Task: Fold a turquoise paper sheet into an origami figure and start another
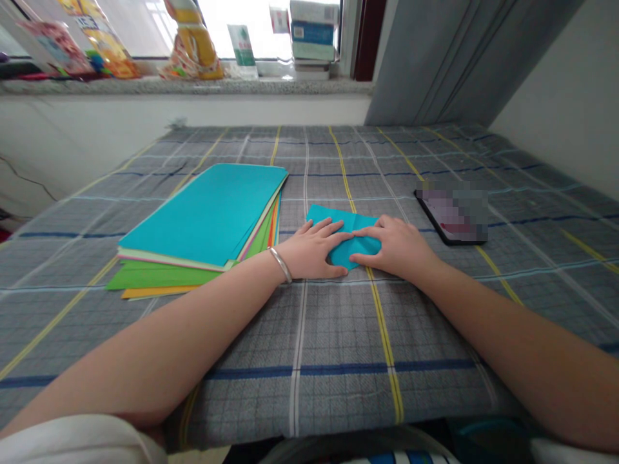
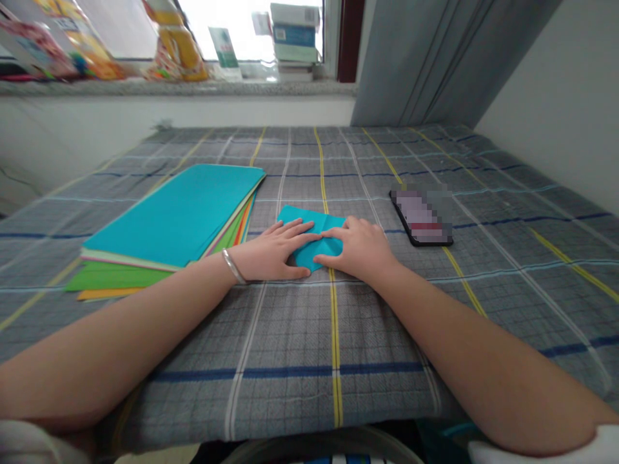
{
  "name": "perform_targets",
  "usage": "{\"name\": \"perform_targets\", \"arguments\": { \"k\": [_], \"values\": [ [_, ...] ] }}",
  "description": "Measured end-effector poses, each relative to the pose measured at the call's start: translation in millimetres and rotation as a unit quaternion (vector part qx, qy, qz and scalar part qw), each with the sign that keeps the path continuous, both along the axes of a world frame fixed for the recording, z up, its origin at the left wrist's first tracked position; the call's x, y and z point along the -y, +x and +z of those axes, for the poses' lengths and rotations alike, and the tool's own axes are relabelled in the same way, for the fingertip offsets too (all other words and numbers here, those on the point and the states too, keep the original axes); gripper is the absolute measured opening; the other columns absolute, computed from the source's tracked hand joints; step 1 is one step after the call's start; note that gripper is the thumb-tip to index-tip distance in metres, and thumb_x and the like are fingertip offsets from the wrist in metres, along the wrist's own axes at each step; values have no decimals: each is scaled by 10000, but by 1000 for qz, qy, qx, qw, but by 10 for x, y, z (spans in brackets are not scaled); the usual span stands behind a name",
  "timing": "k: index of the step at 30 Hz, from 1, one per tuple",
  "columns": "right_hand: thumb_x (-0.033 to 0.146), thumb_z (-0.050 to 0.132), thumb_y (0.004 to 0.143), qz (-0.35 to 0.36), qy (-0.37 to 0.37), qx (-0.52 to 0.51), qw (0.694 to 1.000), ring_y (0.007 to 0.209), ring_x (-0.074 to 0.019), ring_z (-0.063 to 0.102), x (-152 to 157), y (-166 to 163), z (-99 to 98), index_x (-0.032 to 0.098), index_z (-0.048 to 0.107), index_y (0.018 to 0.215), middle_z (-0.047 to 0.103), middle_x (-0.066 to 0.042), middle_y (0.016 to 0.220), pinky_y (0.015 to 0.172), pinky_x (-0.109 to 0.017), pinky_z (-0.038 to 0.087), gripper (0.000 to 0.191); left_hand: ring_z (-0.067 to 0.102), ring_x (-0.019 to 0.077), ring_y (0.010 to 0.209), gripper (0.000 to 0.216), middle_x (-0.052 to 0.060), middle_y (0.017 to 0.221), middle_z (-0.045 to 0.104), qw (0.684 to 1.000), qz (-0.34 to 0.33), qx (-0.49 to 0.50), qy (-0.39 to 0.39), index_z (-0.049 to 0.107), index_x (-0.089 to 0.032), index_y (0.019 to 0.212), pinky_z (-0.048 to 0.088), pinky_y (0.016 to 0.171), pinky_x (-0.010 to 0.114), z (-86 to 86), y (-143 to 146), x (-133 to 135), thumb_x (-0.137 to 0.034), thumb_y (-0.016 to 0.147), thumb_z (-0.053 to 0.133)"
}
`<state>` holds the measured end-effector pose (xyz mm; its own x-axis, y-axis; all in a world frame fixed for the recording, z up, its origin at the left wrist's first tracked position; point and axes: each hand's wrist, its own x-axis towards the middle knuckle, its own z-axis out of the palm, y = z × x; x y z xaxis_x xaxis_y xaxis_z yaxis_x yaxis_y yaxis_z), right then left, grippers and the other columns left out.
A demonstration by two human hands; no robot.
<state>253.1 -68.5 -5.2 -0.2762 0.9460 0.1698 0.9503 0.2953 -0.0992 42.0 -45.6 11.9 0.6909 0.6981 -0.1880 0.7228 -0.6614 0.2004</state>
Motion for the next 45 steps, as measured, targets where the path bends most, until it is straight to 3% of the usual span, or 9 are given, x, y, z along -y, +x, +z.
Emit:
{"name": "perform_targets", "arguments": {
  "k": [8, 11, 13, 16, 18, 22, 28, 39, 45],
  "values": [
    [717, 596, 755, 3, -1, -1, 1000, 1003, -285, 577, -6, 15, -4, 334, 704, 1198, 623, -96, 1060, 836, -407, 418, 596, 45, 349, 1513, 905, 128, 1638, 94, 999, -25, -16, -28, 192, -241, 1556, 120, 1188, 591, 19, -75, -52, -492, 801, 621],
    [722, 595, 755, 3, 0, 0, 1000, 1022, -292, 576, -2, 12, -1, 322, 712, 1186, 625, -99, 1067, 839, -407, 419, 599, 54, 296, 1520, 749, 93, 1641, 114, 999, -28, -6, -44, 218, -232, 1545, 117, 1204, 549, 13, -92, -66, -411, 876, 504],
    [722, 593, 757, 2, -1, -1, 1000, 1016, -291, 579, 1, 9, 0, 325, 706, 1197, 624, -100, 1072, 835, -407, 421, 603, 86, 258, 1521, 623, 70, 1636, 163, 999, 6, 16, -39, 238, -214, 1538, 113, 1213, 527, -13, -66, -33, -366, 948, 366],
    [725, 591, 757, -1, -1, 0, 1000, 1008, -291, 582, 3, 6, -1, 334, 697, 1209, 625, -100, 1071, 833, -410, 424, 607, 132, 300, 1512, 676, 89, 1619, 230, 997, 39, 56, 28, 242, -188, 1537, 60, 1208, 575, -80, 1, 53, -500, 956, 391],
    [723, 590, 758, -2, 0, 2, 1000, 1011, -293, 582, 1, 6, -4, 337, 701, 1199, 624, -99, 1069, 834, -413, 425, 596, 173, 284, 1505, 699, 102, 1601, 282, 995, 4, 74, 61, 255, -181, 1525, 30, 1214, 562, -123, 33, 99, -507, 940, 455],
    [722, 590, 759, 0, 1, 1, 1000, 1023, -296, 578, -6, 11, -19, 340, 706, 1185, 622, -96, 1066, 846, -419, 425, 583, 253, 269, 1482, 631, 133, 1560, 360, 994, -17, 79, 67, 365, -157, 1439, 107, 1215, 545, -161, 34, 112, -505, 932, 504],
    [716, 597, 757, -1, 3, -2, 1000, 1034, -296, 576, -3, 14, -21, 327, 710, 1179, 623, -97, 1073, 866, -422, 426, 585, 269, 271, 1475, 517, 135, 1567, 345, 994, -14, 71, 82, 462, -145, 1342, 178, 1211, 512, -171, 10, 101, -491, 957, 472],
    [687, 597, 767, -5, 6, 1, 1000, 1016, -289, 576, -11, 16, -39, 328, 697, 1194, 622, -89, 1073, 850, -414, 427, 567, 214, 294, 1492, 610, 125, 1597, 286, 993, -31, 17, 110, 273, -164, 1535, 158, 1200, 536, -160, 61, 142, -469, 1008, 314],
    [698, 591, 764, 2, 8, 3, 1000, 1018, -290, 573, -4, 4, -23, 307, 699, 1184, 619, -98, 1057, 859, -417, 425, 583, 215, 295, 1492, 639, 127, 1601, 272, 993, -32, 4, 112, 275, -158, 1536, 172, 1198, 522, -140, 61, 133, -496, 998, 343]
  ]
}}
